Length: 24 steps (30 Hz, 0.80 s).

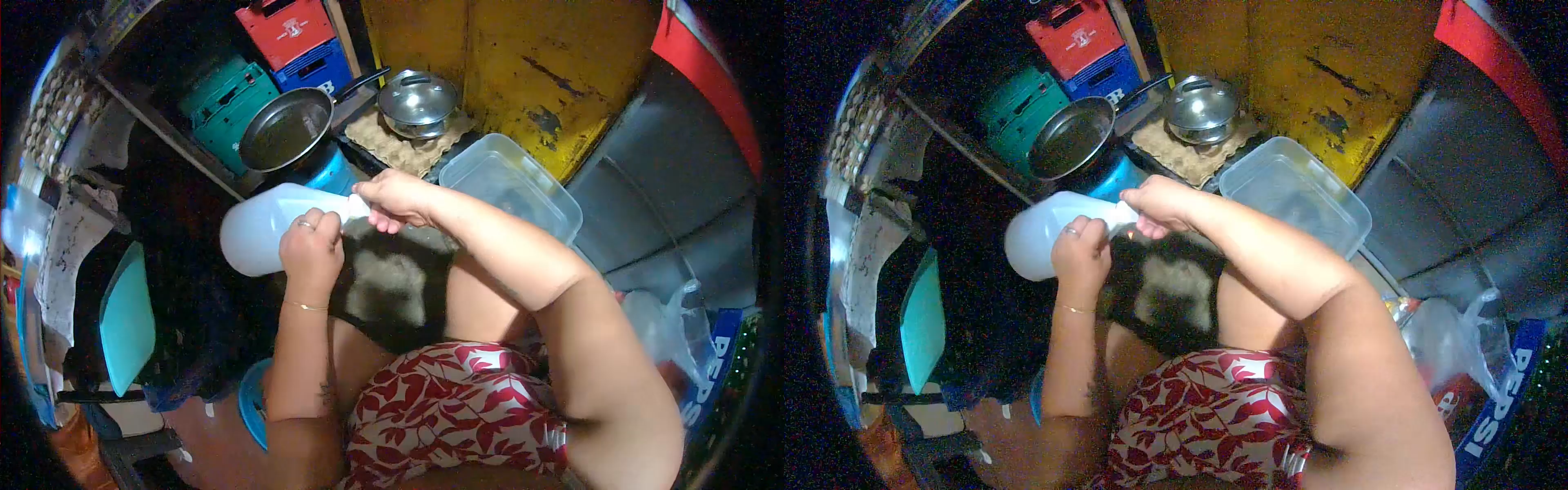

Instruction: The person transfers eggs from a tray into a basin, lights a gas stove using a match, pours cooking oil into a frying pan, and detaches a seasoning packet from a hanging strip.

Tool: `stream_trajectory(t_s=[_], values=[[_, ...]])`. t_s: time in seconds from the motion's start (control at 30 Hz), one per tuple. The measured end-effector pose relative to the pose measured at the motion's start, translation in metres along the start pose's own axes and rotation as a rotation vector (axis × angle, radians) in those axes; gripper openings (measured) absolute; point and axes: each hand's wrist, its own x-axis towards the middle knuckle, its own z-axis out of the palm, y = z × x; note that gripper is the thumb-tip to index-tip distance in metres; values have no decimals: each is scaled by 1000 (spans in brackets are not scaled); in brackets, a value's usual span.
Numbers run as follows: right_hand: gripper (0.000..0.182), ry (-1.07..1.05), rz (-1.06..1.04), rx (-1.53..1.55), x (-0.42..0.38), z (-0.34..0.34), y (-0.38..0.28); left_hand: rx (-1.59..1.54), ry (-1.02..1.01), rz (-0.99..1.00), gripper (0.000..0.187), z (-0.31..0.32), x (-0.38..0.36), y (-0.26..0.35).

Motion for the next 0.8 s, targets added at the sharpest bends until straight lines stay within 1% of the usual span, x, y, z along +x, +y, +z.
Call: stream_trajectory(t_s=[0.07,0.1,0.13,0.17,0.2,0.23,0.27,0.3,0.33,0.37,0.43,0.5,0.53,0.57,0.6,0.63,0.67,0.7,0.73,0.8], values=[[40,-139,153,210,-6,-1,-8,27,116,119,15,-7,2,-1],[41,-194,200,269,-5,-1,-8,1,131,146,14,-6,1,-4],[41,-222,194,261,-8,-1,-12,-11,141,163,14,-7,-1,-9],[45,-178,217,234,-6,0,-8,-46,126,181,14,-7,-3,-10],[48,-108,186,190,-9,-1,-10,-91,120,219,16,-8,-5,-10],[53,-107,93,151,-12,-4,-12,-118,98,239,20,-12,-6,-7],[71,-107,-30,165,-9,-5,-6,-154,90,274,24,-13,-6,-5],[83,-221,65,309,-5,-11,-8,-151,155,318,22,-10,-7,1],[95,-280,-8,498,18,-18,8,-136,252,355,17,-15,-8,12],[103,-385,-78,673,-1,-10,-8,-115,237,387,14,-13,-10,19],[106,-547,-133,813,-6,-18,-13,-137,214,484,13,-20,-8,31],[104,-486,-205,899,-8,-21,-9,-168,313,545,13,-20,-8,35],[102,-455,-279,953,-7,-18,-8,-157,368,548,14,-11,-9,30],[101,-414,-362,1004,-3,-14,-7,-95,357,514,15,-20,-11,31],[98,-423,-369,1082,1,-16,-3,-89,372,498,19,-17,-7,28],[96,-481,-446,1057,9,-20,-1,-43,220,393,17,-25,-6,33],[95,-472,-465,1085,6,-25,-5,-87,269,420,16,-14,-1,30],[95,-475,-484,1108,3,-23,-13,-140,117,331,18,-32,1,32],[94,-450,-536,1099,-1,-21,-19,-210,177,347,22,-32,2,28],[94,-436,-634,1055,-8,-17,-25,-351,260,247,20,-38,-2,29]])
